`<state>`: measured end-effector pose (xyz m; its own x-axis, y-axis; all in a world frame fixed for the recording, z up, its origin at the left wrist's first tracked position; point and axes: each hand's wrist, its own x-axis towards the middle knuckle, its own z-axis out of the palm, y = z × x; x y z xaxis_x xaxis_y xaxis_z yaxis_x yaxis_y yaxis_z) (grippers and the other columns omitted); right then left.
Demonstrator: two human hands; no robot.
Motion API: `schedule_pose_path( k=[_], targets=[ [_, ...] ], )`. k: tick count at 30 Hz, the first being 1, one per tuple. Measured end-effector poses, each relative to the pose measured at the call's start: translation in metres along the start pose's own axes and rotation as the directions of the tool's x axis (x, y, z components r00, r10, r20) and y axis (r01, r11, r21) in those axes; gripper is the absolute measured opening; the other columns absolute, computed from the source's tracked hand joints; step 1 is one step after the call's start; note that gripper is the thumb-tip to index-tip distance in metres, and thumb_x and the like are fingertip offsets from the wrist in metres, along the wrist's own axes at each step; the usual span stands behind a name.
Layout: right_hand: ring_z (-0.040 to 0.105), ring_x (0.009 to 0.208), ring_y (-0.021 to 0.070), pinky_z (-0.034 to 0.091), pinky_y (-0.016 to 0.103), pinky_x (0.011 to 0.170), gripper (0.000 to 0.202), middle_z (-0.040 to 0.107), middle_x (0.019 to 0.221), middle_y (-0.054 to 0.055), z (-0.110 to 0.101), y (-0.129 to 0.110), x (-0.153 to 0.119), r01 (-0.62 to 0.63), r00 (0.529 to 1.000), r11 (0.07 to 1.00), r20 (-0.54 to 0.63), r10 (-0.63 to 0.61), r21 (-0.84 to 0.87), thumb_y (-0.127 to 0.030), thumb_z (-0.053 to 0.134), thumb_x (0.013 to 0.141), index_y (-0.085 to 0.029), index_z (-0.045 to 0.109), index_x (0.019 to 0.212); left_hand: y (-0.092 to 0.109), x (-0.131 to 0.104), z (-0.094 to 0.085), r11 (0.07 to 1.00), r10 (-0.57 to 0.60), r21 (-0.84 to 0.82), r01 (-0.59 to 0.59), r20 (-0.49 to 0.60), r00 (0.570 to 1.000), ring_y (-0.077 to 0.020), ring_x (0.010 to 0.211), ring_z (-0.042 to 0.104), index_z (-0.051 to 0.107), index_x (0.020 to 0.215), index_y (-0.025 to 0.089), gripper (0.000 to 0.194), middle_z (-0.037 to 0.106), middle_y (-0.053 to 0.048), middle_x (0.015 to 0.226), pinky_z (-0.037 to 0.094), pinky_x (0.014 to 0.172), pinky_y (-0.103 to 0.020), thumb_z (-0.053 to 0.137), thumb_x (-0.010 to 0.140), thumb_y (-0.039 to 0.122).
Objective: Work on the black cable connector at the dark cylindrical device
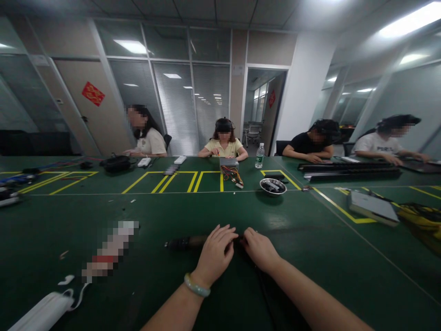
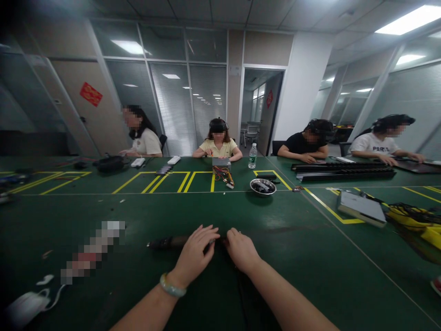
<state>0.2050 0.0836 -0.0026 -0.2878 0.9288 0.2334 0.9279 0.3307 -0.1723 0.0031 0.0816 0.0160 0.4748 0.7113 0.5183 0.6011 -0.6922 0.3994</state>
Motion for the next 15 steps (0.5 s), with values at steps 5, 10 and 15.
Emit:
schedule_pose_path(
  k=[5, 10, 15],
  targets=[
    [0.063, 0.078, 0.0201, 0.047, 0.030, 0.069, 0.012, 0.061, 0.093, 0.005, -0.018, 0.044, -0.016, -0.090, 0.996, 0.995, -0.002, 0.090, -0.044, -0.026, 0.045, 0.098, -0.020, 0.053, 0.091, -0.006, -0.003, -0.005, 0.999, -0.034, -0.035, 0.033, -0.031, 0.999, -0.0199, 0.127, 0.053, 0.062, 0.117, 0.026, 0.032, 0.064, -0.002, 0.128, 0.032, 0.116, -0.053, 0.049, 0.091, 0.012],
    [0.066, 0.079, 0.0236, 0.047, 0.034, 0.063, 0.027, 0.064, 0.090, 0.007, -0.042, 0.138, -0.086, -0.419, 0.908, 0.907, -0.027, 0.418, -0.050, -0.042, 0.040, 0.096, -0.024, 0.054, 0.082, -0.006, -0.005, -0.002, 0.995, -0.043, -0.091, 0.043, 0.006, 0.999, -0.0198, 0.125, 0.055, 0.063, 0.116, 0.028, 0.033, 0.065, 0.000, 0.127, 0.036, 0.114, -0.052, 0.052, 0.090, 0.012],
    [0.066, 0.057, 0.0276, 0.043, 0.040, 0.049, 0.042, 0.066, 0.070, 0.015, -0.065, 0.239, -0.203, -0.714, 0.694, 0.698, -0.085, 0.715, 0.041, -0.057, 0.040, 0.091, -0.029, 0.063, 0.070, -0.006, -0.005, 0.001, 0.984, -0.066, -0.159, 0.075, 0.064, 0.996, -0.0189, 0.120, 0.059, 0.065, 0.114, 0.029, 0.031, 0.066, 0.001, 0.124, 0.041, 0.111, -0.048, 0.053, 0.090, 0.014]
  ],
)
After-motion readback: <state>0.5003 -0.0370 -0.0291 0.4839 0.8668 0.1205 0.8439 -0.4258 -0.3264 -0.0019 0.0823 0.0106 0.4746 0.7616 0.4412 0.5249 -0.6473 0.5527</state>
